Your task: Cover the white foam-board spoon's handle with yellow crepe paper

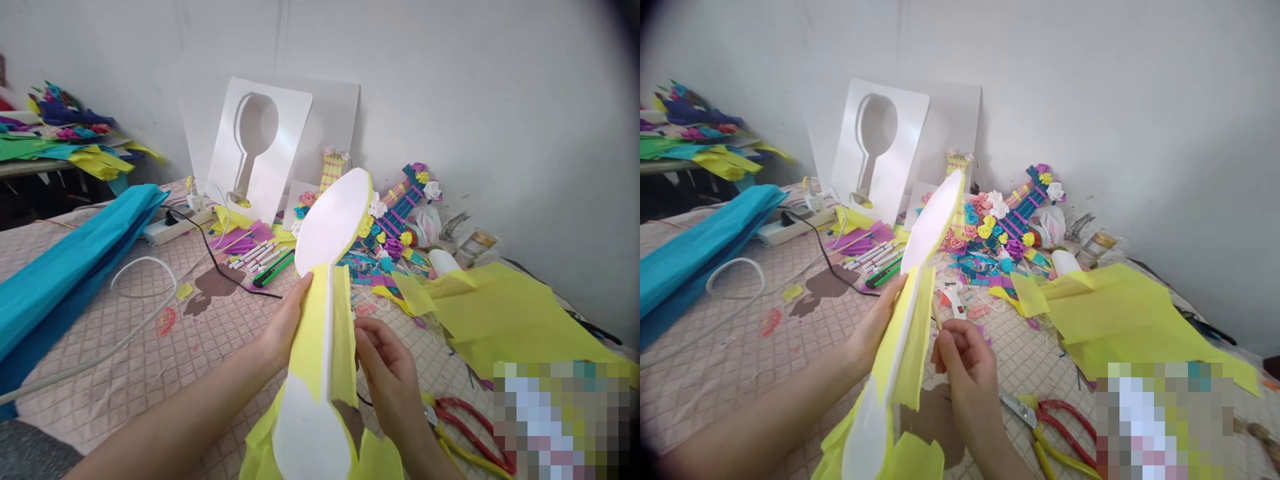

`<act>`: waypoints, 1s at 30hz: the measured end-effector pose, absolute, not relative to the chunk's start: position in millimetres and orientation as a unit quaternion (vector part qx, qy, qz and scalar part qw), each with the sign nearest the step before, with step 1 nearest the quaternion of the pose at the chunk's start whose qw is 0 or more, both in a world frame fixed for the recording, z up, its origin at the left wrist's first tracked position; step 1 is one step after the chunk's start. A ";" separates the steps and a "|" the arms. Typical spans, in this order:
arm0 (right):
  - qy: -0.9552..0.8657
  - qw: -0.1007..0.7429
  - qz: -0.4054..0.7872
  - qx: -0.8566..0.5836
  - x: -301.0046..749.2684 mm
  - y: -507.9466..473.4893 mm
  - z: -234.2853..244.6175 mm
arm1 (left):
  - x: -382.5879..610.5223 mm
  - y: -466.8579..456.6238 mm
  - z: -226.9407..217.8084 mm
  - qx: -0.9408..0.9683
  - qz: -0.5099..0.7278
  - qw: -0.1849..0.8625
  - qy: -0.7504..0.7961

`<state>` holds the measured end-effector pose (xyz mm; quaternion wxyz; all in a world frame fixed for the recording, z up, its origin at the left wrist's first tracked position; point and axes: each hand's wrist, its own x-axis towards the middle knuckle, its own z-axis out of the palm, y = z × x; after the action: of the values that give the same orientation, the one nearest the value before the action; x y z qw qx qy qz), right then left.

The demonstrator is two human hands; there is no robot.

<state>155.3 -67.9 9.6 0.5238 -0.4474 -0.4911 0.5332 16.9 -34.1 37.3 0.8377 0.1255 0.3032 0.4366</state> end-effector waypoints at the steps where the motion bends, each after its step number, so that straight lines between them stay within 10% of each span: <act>1: -0.493 0.526 0.528 -0.449 155.3 -68.2 9.7 | 16.9 -34.1 36.9 0.128 0.435 0.843 0.290; 30: -0.528 0.548 0.381 -0.525 164.6 -77.5 -4.3 | 29.5 -33.9 24.3 0.198 0.505 0.726 0.423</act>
<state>164.6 -77.5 -4.3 0.5476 -0.5252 -0.5281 0.3813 29.5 -33.9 24.3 0.7259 0.1981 0.4230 0.5049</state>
